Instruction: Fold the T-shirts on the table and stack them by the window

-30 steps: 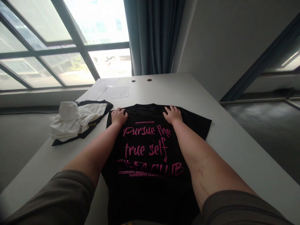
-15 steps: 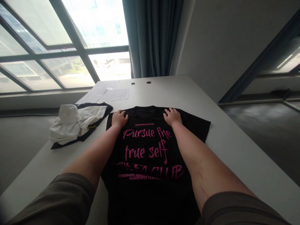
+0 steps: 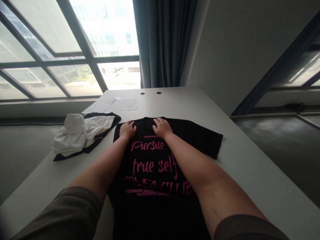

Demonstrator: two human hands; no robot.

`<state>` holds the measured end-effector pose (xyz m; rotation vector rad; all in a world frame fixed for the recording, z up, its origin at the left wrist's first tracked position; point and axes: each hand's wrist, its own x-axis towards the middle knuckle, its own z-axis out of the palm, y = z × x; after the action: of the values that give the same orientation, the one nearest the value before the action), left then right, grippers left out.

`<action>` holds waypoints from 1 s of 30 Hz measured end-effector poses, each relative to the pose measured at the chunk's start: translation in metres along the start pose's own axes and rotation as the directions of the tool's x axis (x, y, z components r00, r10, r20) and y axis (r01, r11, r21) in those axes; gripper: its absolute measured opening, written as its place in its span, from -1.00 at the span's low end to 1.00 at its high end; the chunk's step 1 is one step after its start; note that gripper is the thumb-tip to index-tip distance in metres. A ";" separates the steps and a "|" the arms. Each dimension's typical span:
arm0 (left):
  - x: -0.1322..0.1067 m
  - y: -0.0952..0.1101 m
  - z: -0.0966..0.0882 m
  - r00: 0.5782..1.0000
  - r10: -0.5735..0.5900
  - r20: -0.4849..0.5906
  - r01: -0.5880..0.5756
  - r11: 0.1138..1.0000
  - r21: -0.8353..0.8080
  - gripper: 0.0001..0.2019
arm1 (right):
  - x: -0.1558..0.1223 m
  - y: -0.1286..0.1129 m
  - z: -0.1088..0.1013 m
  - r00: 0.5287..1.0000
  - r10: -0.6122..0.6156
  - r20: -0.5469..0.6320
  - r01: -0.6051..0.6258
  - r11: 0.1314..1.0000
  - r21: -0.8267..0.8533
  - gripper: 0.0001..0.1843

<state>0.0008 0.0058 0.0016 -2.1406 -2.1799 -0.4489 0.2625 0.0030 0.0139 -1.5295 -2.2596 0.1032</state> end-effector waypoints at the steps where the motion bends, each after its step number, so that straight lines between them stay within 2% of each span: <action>1: 0.000 0.000 0.000 1.000 -0.003 0.000 0.003 1.000 0.001 -0.53 | 0.006 -0.016 0.008 0.998 -0.009 0.062 0.010 1.000 -0.023 -0.29; 4: 0.000 0.000 -0.001 1.000 -0.008 -0.001 0.008 1.000 0.004 -0.54 | 0.015 -0.047 0.032 0.967 0.121 0.224 -0.110 0.992 -0.062 -0.18; 7: 0.000 0.000 -0.001 1.000 -0.007 -0.008 0.007 1.000 -0.003 -0.54 | 0.011 -0.053 0.044 0.950 0.197 0.240 -0.186 0.980 -0.069 -0.22; 9: 0.000 0.000 -0.002 1.000 -0.003 -0.016 0.003 1.000 -0.010 -0.55 | 0.003 -0.051 0.045 0.963 0.156 0.217 -0.147 0.987 -0.057 -0.24; 14: -0.002 0.001 -0.002 0.999 0.002 -0.034 -0.002 1.000 -0.024 -0.56 | -0.014 -0.049 0.030 0.959 -0.038 0.282 0.045 0.999 -0.016 -0.26; 20: -0.001 0.001 -0.003 1.000 -0.005 -0.021 0.005 1.000 0.003 -0.57 | -0.019 -0.057 0.021 0.983 -0.047 0.178 0.058 0.997 -0.055 -0.35; 22: -0.001 0.001 -0.002 1.000 0.000 -0.024 0.000 1.000 0.001 -0.57 | -0.018 -0.058 0.022 0.990 0.003 0.138 0.007 0.997 -0.073 -0.34; 24: 0.000 0.000 -0.002 1.000 0.005 -0.027 -0.005 1.000 -0.004 -0.58 | -0.015 -0.058 0.024 0.985 0.112 0.132 -0.100 0.990 -0.099 -0.28; 27: -0.001 0.000 -0.003 1.000 0.011 -0.024 -0.012 1.000 -0.011 -0.59 | -0.012 -0.059 0.026 0.930 0.298 0.214 -0.272 0.952 -0.140 -0.22; 30: -0.001 0.001 -0.003 1.000 0.008 -0.028 -0.008 1.000 -0.012 -0.58 | -0.018 -0.059 0.025 0.909 0.315 0.274 -0.283 0.947 -0.148 -0.22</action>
<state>0.0011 0.0045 0.0040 -2.1349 -2.1587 -0.4901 0.2068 -0.0327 0.0023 -2.0305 -2.2571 0.3244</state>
